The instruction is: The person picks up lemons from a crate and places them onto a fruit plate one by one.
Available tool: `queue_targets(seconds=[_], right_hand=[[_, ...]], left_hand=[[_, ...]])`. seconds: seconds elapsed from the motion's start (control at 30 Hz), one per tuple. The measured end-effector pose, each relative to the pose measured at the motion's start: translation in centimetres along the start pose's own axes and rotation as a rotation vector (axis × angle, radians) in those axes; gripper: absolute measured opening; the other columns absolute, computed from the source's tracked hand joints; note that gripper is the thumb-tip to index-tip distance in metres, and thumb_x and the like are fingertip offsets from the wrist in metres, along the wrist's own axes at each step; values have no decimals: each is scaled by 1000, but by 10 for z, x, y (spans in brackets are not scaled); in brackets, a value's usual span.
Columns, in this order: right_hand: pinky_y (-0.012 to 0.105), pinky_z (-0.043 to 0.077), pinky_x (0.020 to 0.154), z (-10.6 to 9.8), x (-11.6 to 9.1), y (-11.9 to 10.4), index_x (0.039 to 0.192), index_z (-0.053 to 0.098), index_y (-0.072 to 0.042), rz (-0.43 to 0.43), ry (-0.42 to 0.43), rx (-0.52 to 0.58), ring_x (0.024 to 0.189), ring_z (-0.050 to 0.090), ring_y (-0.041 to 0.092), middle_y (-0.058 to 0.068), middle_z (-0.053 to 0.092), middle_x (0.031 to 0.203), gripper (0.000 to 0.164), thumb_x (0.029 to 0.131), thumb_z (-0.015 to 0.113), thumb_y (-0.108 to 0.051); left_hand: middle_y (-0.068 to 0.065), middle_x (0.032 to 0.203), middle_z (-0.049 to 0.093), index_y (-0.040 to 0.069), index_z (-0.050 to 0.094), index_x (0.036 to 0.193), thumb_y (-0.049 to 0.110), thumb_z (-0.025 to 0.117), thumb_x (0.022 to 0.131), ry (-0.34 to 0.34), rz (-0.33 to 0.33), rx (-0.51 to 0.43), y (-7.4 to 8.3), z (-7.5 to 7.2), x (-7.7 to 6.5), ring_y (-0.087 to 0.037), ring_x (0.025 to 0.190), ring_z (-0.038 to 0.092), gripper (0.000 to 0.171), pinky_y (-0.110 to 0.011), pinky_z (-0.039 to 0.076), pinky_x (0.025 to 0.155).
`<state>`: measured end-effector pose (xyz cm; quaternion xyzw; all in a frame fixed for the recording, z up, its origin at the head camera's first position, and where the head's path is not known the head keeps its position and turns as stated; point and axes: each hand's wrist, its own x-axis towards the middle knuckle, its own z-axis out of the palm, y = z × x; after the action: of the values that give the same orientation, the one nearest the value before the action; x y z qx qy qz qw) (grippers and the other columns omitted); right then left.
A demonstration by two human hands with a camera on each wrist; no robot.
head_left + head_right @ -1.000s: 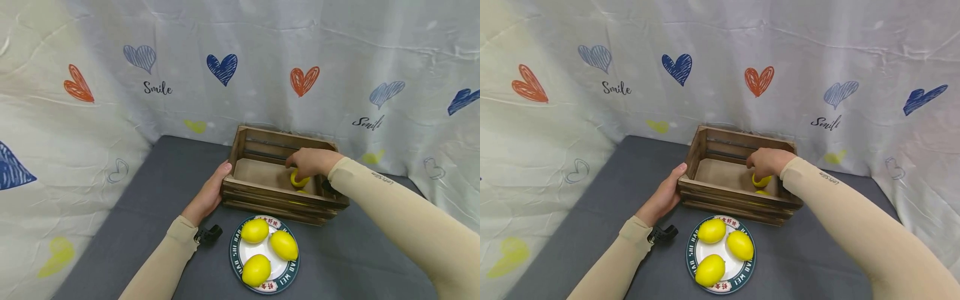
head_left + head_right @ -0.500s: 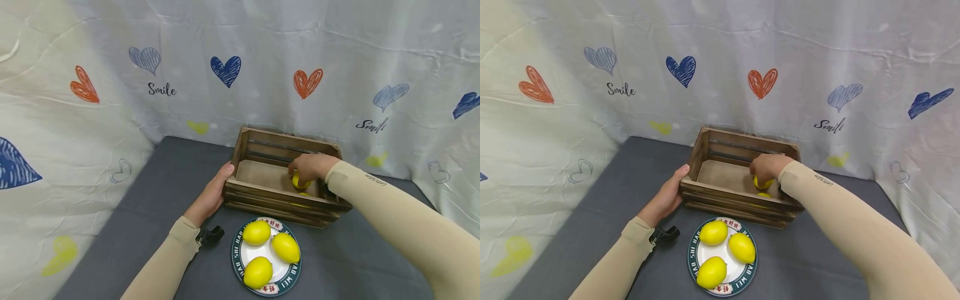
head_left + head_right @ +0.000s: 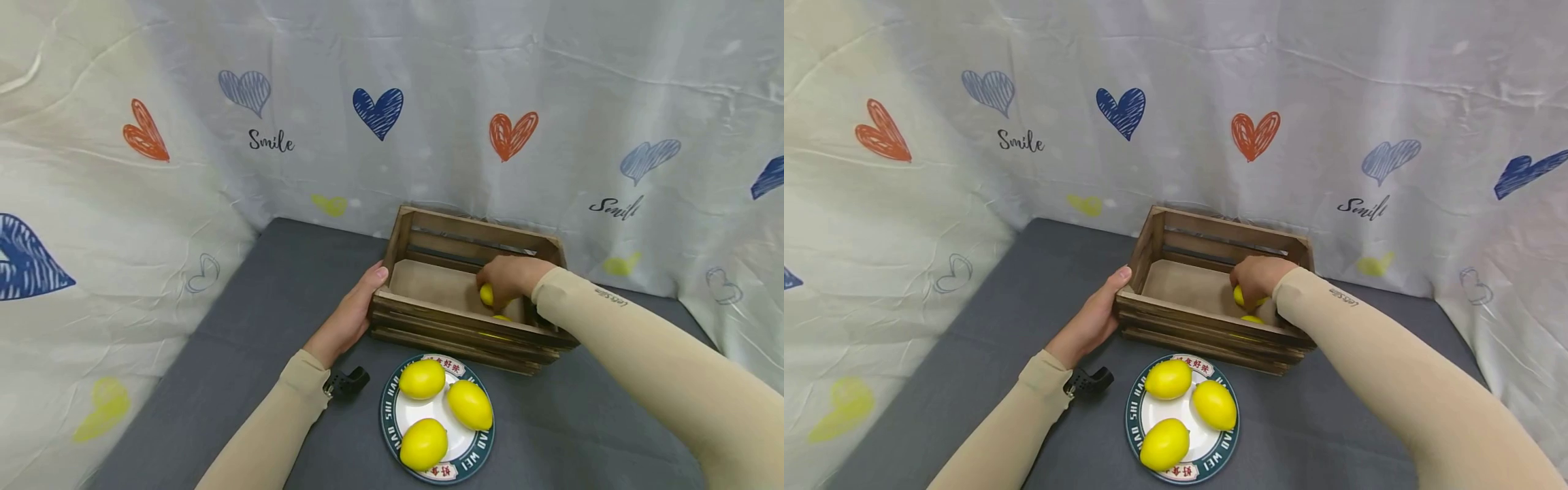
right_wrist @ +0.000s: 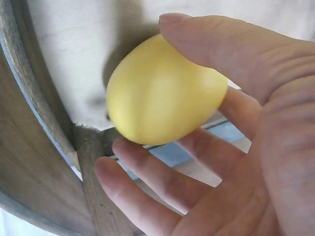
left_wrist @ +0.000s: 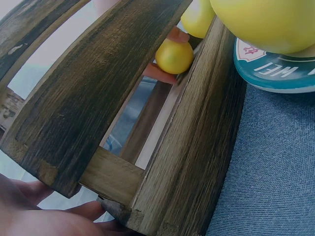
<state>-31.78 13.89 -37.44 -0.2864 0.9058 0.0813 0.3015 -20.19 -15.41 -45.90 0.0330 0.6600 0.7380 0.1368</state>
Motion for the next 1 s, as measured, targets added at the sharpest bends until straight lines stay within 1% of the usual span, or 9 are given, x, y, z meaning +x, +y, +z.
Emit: queue_targets(seconds=[0.1,0.23,0.4,0.53,0.63,0.7,0.8,0.9,1.0], right_hand=[[42,59,84,1,0,1,122,77,-15,6,-4,0,96,63,24,7,73,113,39,85,89,-16],[41,59,83,1,-1,1,123,77,-15,14,-8,3,96,63,24,7,73,113,39,85,88,-13],[41,60,85,-1,-1,2,130,75,-13,29,-9,20,97,64,24,8,73,118,47,84,89,-12],[44,61,89,-8,-4,1,134,74,-12,21,31,27,100,65,26,10,73,122,52,85,90,-15],[46,60,90,-15,-13,-1,136,73,-13,7,75,39,102,65,27,10,73,124,51,88,88,-17],[46,58,89,-19,-20,-2,137,72,-14,1,105,42,101,64,27,9,73,123,51,89,86,-18],[45,57,86,-26,-32,-6,139,71,-15,-28,143,43,98,64,26,8,74,121,51,90,85,-18],[45,58,86,-31,-47,-11,140,71,-16,-50,182,24,97,65,24,8,75,122,50,91,84,-18],[47,58,89,-33,-62,-18,139,71,-17,-52,204,12,100,65,24,8,74,124,50,92,85,-18]], left_hand=[[-9,183,6,22,7,176,55,43,107,-3,1,1,0,1,1,-37,166,14,85,-65,12,134],[-9,183,5,22,7,176,57,42,107,-7,0,10,0,1,1,-37,167,14,85,-66,12,134],[-9,183,4,22,6,176,58,41,107,-13,-6,16,0,0,0,-37,167,13,85,-66,12,134],[-9,183,4,22,6,176,58,41,107,-11,-6,14,1,0,-1,-38,167,13,85,-67,11,134],[-10,183,5,22,6,176,58,41,108,-14,-4,16,1,0,-2,-38,167,13,84,-67,11,134],[-11,182,6,22,7,176,58,41,108,-14,-2,12,1,1,-2,-38,166,14,84,-67,11,134],[-12,182,7,21,8,176,57,41,108,-8,0,4,1,1,-1,-38,166,14,83,-66,11,134],[-12,182,8,20,8,175,56,41,108,-2,1,1,2,1,-1,-37,166,14,83,-65,11,135],[-12,182,6,19,7,175,55,41,108,0,2,0,3,2,-1,-36,166,13,83,-63,10,135]])
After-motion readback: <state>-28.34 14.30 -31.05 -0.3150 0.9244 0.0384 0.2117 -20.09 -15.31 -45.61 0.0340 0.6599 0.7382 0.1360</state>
